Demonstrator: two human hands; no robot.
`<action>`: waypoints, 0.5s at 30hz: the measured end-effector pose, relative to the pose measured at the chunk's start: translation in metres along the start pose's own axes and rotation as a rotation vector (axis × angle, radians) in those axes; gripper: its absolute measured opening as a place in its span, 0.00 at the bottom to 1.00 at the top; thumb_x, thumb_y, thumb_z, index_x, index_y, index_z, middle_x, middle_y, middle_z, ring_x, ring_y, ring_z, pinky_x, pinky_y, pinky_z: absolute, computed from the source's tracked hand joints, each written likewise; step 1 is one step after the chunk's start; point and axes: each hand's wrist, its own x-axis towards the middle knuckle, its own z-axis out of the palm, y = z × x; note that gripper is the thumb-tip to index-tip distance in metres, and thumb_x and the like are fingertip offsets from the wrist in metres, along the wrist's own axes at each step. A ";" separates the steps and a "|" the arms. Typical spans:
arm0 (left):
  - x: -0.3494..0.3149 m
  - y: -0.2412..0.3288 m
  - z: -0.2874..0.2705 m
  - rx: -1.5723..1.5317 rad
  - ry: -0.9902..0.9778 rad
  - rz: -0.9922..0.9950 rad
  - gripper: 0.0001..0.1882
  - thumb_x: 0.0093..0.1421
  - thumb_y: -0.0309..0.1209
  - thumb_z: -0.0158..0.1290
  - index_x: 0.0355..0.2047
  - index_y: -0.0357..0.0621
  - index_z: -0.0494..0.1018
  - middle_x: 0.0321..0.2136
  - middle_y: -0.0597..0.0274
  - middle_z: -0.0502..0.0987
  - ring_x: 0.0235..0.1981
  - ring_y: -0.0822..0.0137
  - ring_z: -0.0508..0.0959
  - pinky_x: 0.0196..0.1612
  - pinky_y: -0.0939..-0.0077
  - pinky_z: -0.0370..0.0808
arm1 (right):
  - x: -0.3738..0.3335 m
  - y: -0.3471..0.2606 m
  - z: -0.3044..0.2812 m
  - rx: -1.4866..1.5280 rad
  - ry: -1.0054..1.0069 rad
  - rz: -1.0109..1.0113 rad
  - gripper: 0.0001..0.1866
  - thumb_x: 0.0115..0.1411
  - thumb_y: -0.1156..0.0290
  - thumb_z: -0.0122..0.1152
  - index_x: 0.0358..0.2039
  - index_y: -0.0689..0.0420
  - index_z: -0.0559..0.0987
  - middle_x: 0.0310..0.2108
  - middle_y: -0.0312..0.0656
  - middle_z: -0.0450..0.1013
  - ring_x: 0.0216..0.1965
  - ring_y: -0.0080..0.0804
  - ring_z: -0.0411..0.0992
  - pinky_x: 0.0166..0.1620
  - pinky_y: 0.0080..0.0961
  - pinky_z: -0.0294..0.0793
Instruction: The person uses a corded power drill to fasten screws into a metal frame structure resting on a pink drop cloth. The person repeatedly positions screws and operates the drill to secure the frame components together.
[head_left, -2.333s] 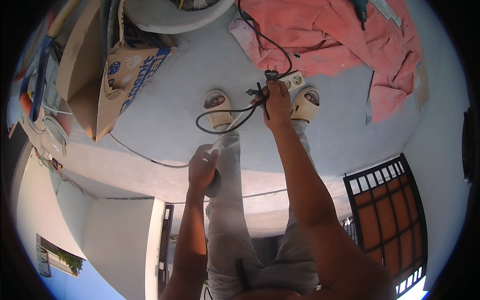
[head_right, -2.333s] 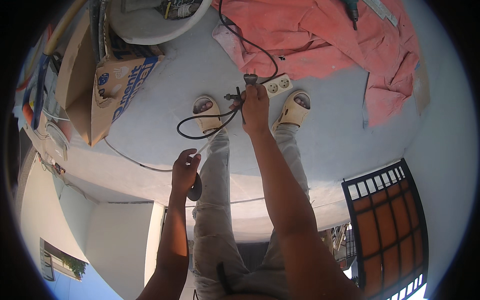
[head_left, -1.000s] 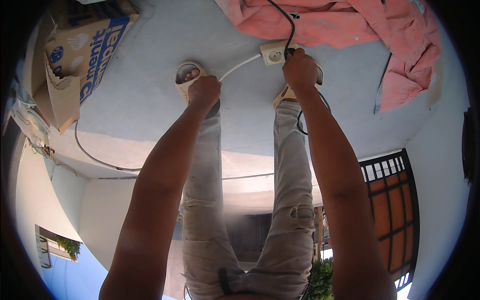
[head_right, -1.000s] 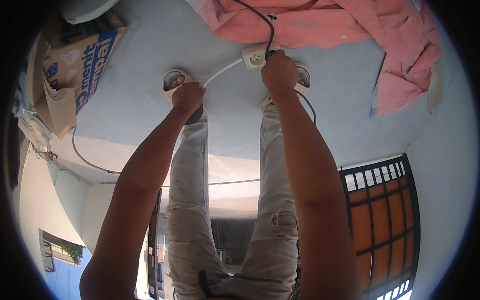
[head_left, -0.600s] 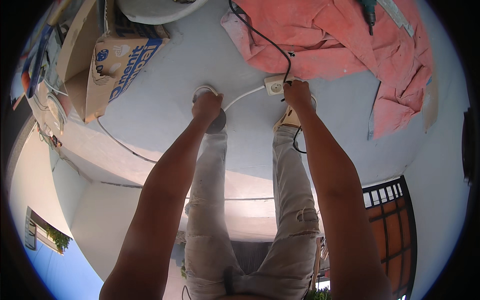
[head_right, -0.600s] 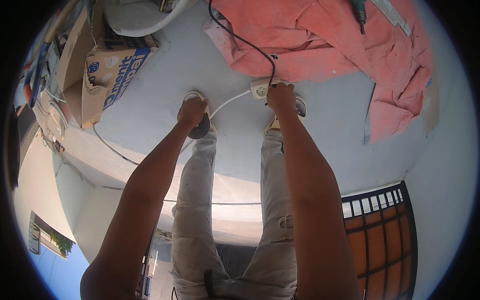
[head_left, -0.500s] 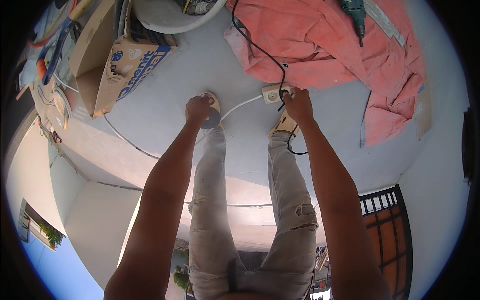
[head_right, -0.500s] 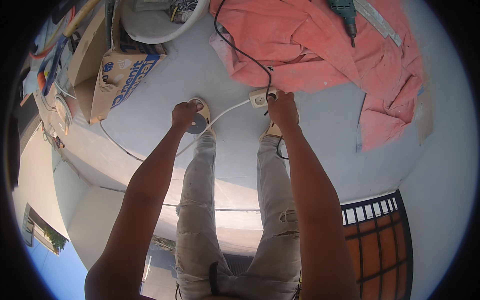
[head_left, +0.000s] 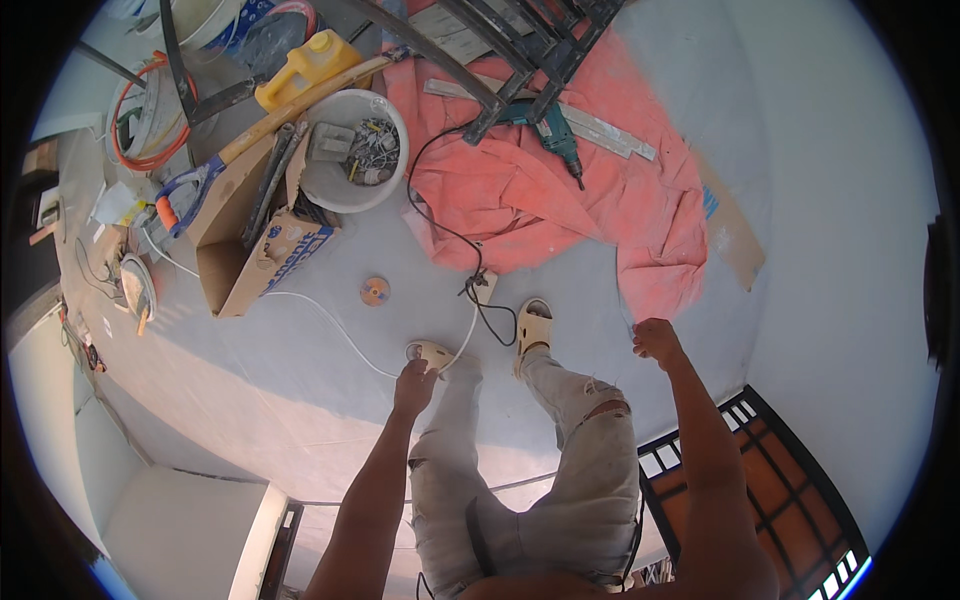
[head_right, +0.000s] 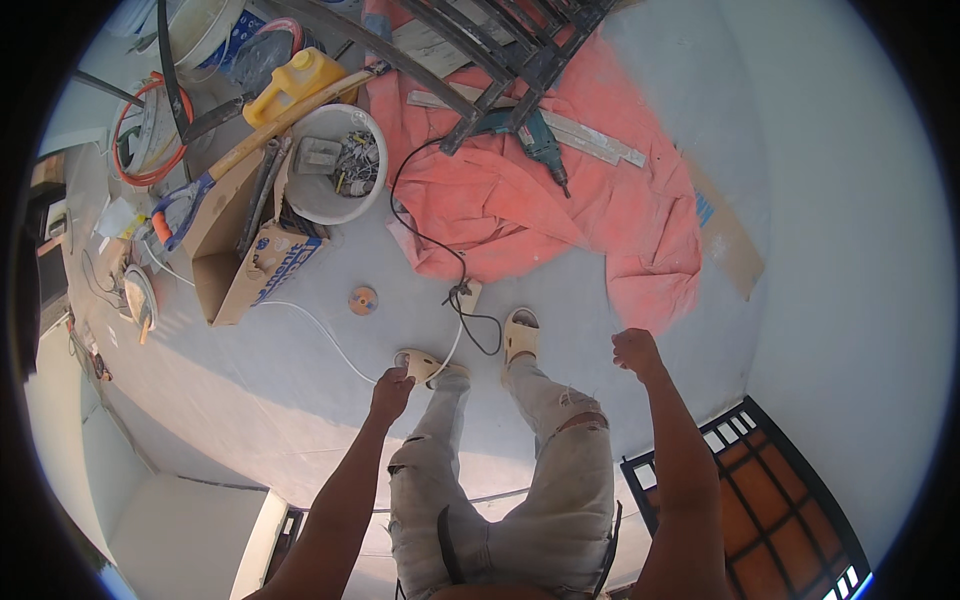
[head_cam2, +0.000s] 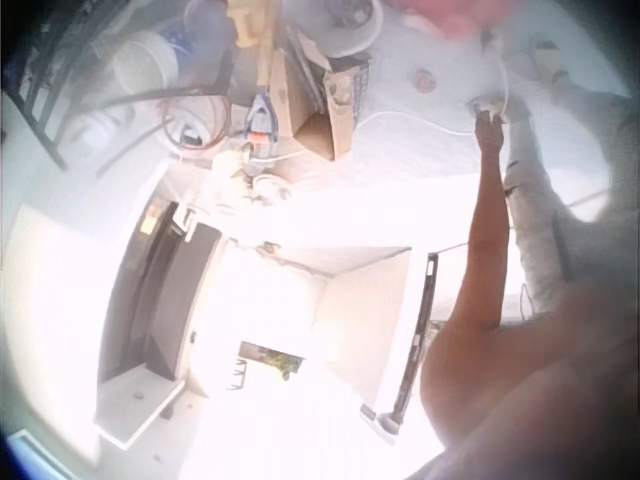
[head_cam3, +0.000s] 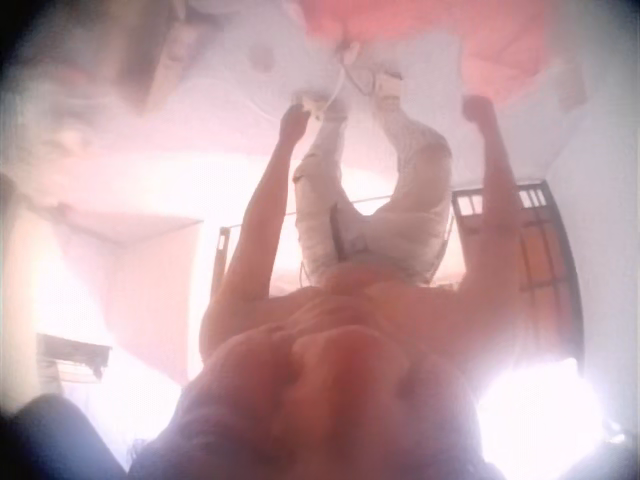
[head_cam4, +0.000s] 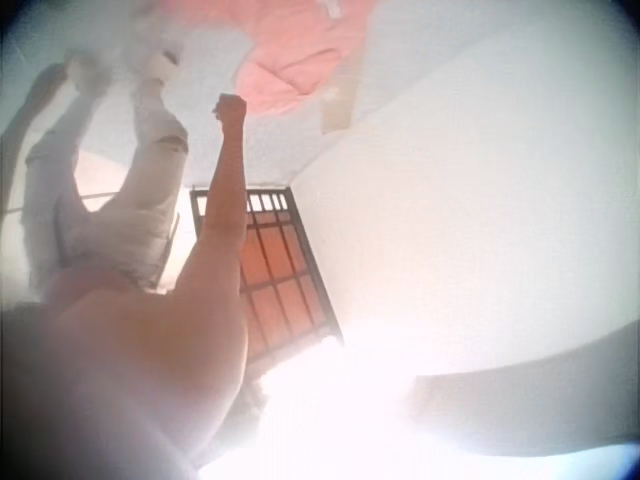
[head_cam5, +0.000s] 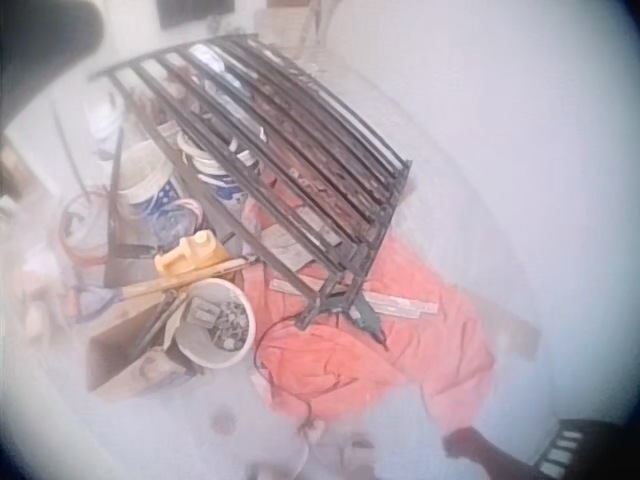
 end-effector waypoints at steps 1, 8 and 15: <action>-0.014 0.002 0.005 0.020 -0.041 0.026 0.22 0.61 0.39 0.59 0.48 0.34 0.75 0.45 0.44 0.81 0.47 0.51 0.82 0.51 0.61 0.77 | 0.003 -0.021 -0.013 0.251 -0.043 0.070 0.15 0.65 0.60 0.58 0.40 0.61 0.78 0.29 0.47 0.77 0.34 0.43 0.78 0.39 0.40 0.80; -0.114 -0.018 0.038 0.160 -0.007 -0.090 0.20 0.60 0.39 0.60 0.45 0.36 0.77 0.43 0.47 0.81 0.46 0.53 0.82 0.51 0.62 0.77 | 0.153 -0.226 0.022 1.230 -0.197 0.073 0.33 0.65 0.51 0.61 0.59 0.63 0.65 0.55 0.59 0.67 0.55 0.52 0.71 0.62 0.50 0.71; -0.144 0.098 0.097 0.145 -0.262 -0.342 0.12 0.59 0.35 0.58 0.37 0.39 0.80 0.41 0.47 0.81 0.48 0.49 0.79 0.51 0.63 0.76 | 0.317 -0.350 0.062 1.787 -0.427 0.264 0.36 0.65 0.39 0.50 0.65 0.50 0.63 0.64 0.51 0.59 0.66 0.55 0.57 0.67 0.60 0.58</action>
